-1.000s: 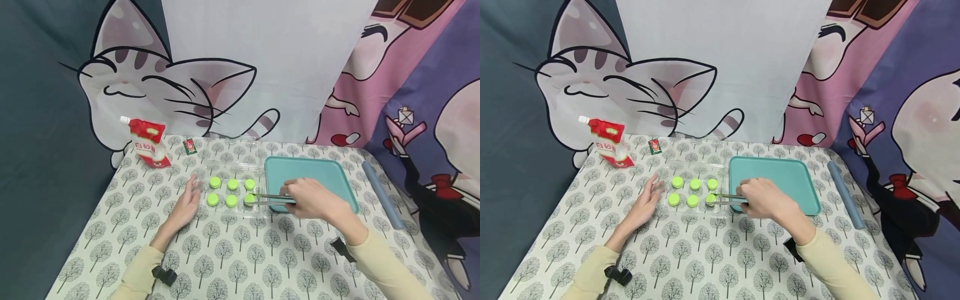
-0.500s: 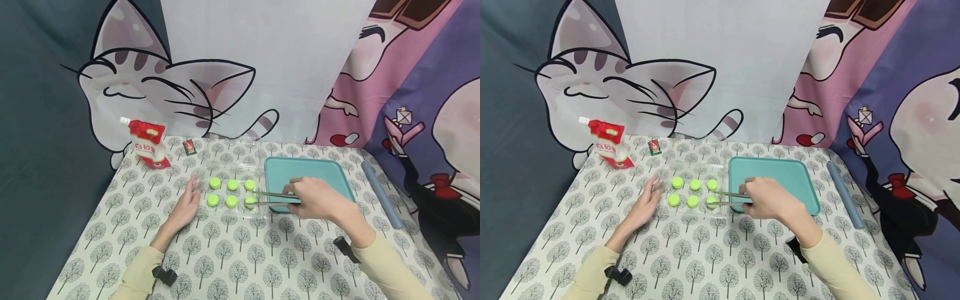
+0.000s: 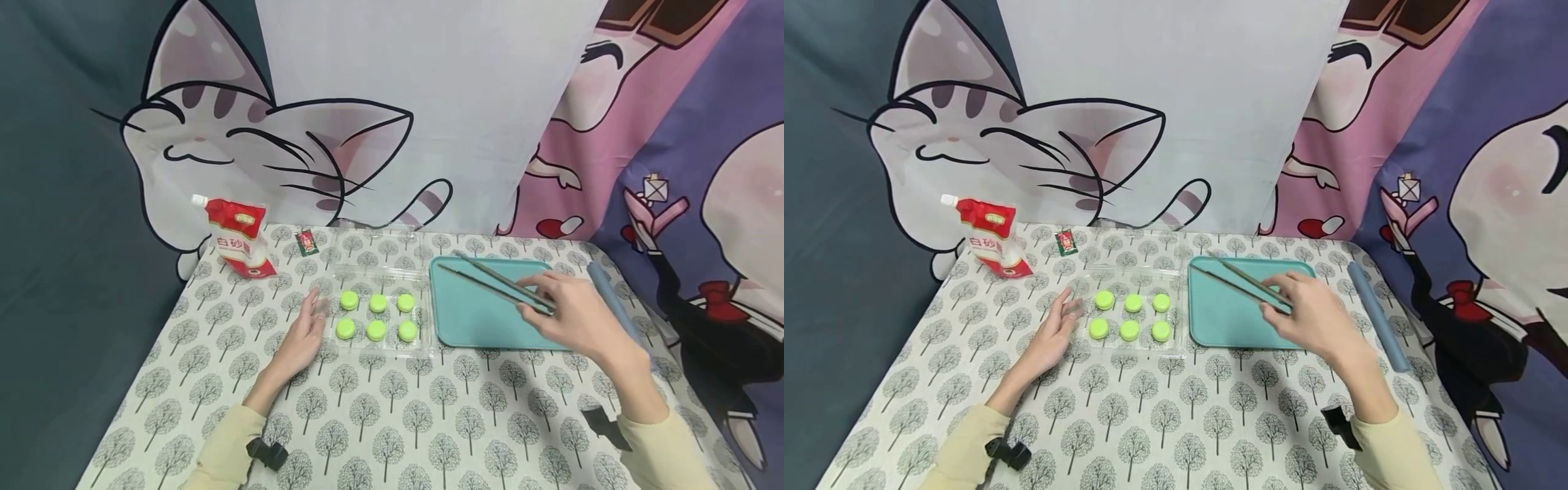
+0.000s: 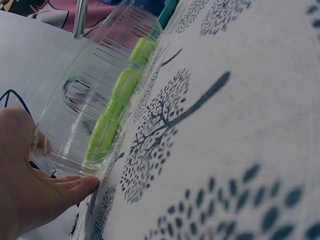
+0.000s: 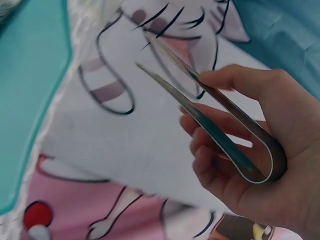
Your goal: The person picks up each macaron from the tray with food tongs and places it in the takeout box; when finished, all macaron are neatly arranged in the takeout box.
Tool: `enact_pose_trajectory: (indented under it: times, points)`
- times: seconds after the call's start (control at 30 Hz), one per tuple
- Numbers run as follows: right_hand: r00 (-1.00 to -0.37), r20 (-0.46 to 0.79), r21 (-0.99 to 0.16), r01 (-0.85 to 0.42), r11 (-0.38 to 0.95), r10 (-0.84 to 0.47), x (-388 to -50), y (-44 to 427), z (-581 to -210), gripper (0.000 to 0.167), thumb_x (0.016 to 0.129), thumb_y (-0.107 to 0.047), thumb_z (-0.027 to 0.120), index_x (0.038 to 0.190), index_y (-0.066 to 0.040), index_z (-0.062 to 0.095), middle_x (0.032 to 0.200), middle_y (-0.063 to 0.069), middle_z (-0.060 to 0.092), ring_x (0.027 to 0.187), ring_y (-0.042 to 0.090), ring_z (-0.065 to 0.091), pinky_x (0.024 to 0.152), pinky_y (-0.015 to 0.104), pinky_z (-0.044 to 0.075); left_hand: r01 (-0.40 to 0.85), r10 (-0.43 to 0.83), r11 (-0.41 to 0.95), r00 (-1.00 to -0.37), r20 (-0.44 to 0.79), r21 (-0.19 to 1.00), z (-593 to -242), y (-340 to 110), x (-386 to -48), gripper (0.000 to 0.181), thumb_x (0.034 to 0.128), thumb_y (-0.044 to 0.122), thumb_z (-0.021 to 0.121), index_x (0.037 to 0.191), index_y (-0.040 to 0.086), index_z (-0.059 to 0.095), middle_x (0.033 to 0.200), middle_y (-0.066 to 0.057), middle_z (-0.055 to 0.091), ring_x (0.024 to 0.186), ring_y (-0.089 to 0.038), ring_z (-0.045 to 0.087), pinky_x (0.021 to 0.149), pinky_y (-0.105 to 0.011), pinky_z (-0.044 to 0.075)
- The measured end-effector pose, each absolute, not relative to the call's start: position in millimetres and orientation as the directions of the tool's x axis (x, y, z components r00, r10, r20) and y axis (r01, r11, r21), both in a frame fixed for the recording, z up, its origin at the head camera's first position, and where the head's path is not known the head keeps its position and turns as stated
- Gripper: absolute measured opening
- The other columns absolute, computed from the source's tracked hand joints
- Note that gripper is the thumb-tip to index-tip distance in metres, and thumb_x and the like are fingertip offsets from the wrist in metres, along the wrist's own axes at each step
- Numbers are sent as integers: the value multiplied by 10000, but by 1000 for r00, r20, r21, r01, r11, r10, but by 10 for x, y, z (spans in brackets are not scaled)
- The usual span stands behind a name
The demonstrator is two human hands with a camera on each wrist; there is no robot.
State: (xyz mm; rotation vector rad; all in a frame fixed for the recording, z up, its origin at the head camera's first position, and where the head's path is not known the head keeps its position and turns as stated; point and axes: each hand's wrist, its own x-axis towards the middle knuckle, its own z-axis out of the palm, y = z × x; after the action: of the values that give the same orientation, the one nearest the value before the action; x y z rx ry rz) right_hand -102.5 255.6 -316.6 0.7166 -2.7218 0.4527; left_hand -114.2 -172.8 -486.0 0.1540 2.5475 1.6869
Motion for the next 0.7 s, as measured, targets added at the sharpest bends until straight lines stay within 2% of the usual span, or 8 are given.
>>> enact_pose_trajectory:
  times: [0.2,0.37,0.5,0.7]
  points:
    - [-809,532,-241,-428,871,-250,-1012,2834,-3324,362,759,-115,806,1109,-45,744,745,44,644,618,98,487,519,189,392,47,138,383,-990,-7,923,-4860,-1735,-1144,615,1089,131,341,1633,103,55,1610,-240,333,1431,-438,422,1217,-636,262]
    - [-773,626,-276,-348,896,-107,-1010,3033,-3428,361,762,-116,785,1107,-18,750,744,96,628,646,53,433,559,190,328,50,139,389,-990,-6,920,-4858,-1733,-1143,617,1087,119,342,1631,92,53,1607,-250,333,1429,-444,423,1213,-629,278]
    - [-801,598,-334,-222,916,24,-1024,3226,-3530,357,802,-148,744,1124,5,737,789,167,635,683,97,429,587,247,313,51,137,398,-991,-5,916,-4858,-1732,-1144,619,1085,116,344,1631,92,54,1605,-251,334,1427,-447,424,1208,-632,284]
    - [-859,485,-385,-41,922,164,-1053,3529,-3702,395,857,-202,683,1168,40,698,885,263,647,764,338,540,665,422,368,46,137,398,-991,-10,916,-4863,-1732,-1147,617,1087,116,340,1631,91,52,1607,-251,332,1427,-449,422,1210,-635,279]
